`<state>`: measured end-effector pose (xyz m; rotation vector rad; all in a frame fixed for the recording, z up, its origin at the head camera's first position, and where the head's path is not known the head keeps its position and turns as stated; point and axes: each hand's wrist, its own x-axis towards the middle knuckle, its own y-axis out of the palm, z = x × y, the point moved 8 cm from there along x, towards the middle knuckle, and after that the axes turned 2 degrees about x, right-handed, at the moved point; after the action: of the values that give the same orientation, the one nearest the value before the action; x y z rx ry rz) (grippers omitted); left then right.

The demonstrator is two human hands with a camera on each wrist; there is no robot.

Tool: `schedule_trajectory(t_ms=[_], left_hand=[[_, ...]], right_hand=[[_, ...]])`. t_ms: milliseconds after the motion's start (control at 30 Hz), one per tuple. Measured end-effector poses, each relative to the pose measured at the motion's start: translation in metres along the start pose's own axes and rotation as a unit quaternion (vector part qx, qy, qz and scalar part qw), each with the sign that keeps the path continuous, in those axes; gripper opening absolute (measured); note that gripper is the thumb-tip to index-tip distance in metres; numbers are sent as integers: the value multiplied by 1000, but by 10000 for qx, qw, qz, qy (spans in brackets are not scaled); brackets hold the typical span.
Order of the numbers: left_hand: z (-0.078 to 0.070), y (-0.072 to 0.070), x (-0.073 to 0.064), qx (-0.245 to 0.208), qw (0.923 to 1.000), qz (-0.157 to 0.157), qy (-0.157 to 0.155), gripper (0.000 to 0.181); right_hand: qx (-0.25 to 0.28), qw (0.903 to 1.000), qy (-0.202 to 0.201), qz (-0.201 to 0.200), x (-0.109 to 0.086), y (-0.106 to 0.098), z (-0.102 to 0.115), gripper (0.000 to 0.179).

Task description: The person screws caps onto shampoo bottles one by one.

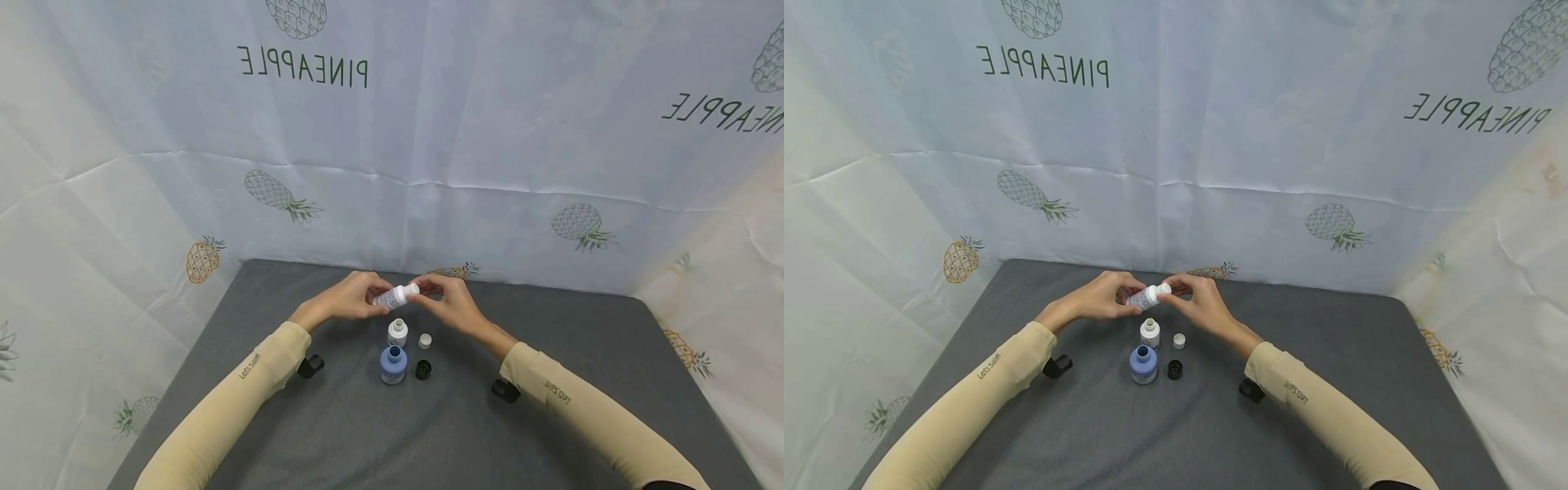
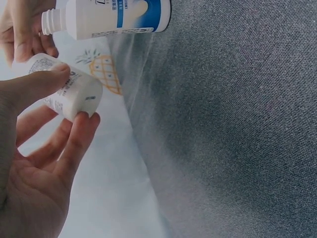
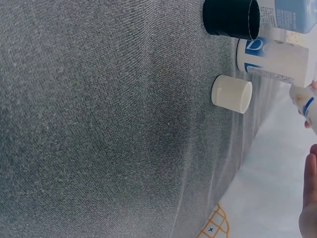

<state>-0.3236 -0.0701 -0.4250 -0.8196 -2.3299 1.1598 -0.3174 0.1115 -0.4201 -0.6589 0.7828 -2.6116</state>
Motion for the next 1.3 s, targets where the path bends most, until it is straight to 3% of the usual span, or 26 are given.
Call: schedule_trajectory(t_ms=[833,1067,1300], left_hand=[[2,6,10,-185,9997,-134,-32,39],[9,11,14,-339,9991,-93,-242,40],[18,20,17,-359,9985,-55,-412,36]], right_hand=[[95,9997,203,-104,-7,-15,-7,33],[74,9994,303,-162,-12,-26,-12,32],[76,9990,428,-95,-17,-23,-15,29]])
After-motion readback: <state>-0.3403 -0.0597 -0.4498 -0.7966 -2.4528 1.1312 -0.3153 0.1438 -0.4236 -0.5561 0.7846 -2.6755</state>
